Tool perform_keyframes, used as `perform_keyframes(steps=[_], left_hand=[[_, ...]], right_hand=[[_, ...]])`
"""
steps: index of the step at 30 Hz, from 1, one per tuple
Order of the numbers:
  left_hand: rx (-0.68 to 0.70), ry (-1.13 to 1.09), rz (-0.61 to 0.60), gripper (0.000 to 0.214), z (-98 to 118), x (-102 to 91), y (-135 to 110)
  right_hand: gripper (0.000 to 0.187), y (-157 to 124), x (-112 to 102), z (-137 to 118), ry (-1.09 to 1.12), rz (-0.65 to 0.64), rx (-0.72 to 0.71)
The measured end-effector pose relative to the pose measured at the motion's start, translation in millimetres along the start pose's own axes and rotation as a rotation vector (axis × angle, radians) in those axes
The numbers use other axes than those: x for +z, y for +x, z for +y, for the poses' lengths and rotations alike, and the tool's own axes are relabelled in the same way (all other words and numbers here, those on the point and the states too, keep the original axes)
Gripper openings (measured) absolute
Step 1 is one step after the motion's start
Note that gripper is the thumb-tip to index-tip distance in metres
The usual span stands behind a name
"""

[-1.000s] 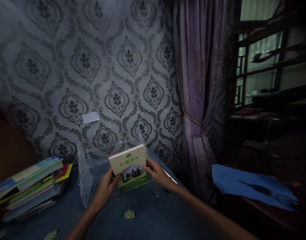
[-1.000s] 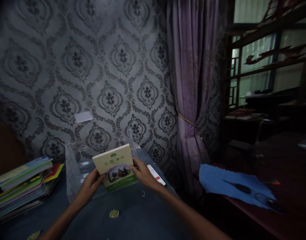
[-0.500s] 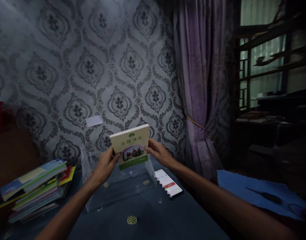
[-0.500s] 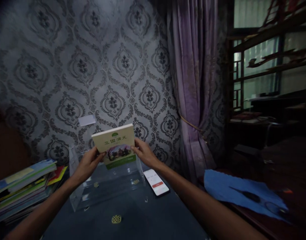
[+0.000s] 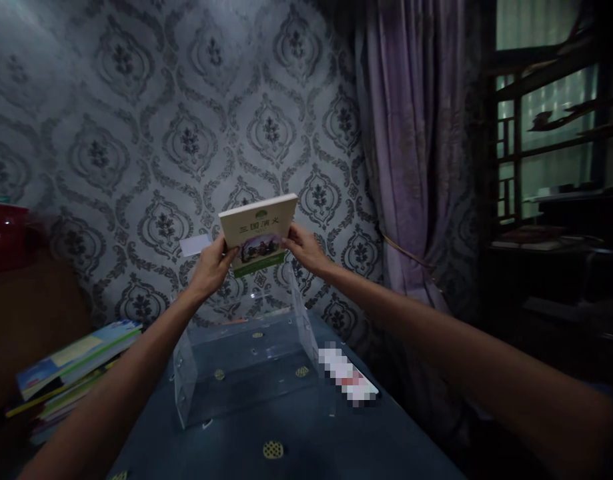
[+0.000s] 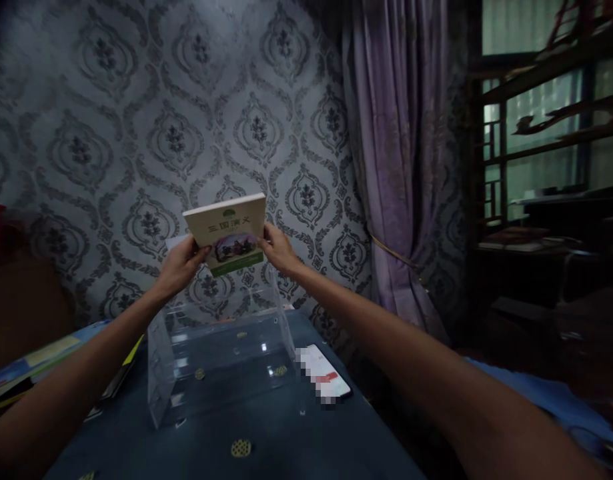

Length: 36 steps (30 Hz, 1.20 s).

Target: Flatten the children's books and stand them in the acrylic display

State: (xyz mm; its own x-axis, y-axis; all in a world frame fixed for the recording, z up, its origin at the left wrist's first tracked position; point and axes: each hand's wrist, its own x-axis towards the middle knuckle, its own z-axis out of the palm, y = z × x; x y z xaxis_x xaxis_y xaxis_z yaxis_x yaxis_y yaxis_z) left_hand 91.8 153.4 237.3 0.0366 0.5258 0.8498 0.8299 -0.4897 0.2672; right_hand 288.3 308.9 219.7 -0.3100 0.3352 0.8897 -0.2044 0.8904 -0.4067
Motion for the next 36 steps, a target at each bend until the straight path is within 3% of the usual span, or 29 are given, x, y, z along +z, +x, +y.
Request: perform_keyframes(steps=[10, 18, 36], left_hand=[[-0.015, -0.075, -0.025, 0.033, -32.2, 12.6, 12.7], [0.071, -0.041, -0.046, 0.033, -32.7, 21.7, 24.3], [-0.312, -0.221, -0.097, 0.026, -96.3, 62.5, 29.3]], right_hand=[[0.020, 3.0, 0.4, 24.3, -0.013, 0.017, 0.049], [0.023, 9.8, -1.4, 43.9, -0.056, 0.049, 0.090], [0.026, 5.1, 4.4, 87.4, -0.313, -0.083, 0.256]])
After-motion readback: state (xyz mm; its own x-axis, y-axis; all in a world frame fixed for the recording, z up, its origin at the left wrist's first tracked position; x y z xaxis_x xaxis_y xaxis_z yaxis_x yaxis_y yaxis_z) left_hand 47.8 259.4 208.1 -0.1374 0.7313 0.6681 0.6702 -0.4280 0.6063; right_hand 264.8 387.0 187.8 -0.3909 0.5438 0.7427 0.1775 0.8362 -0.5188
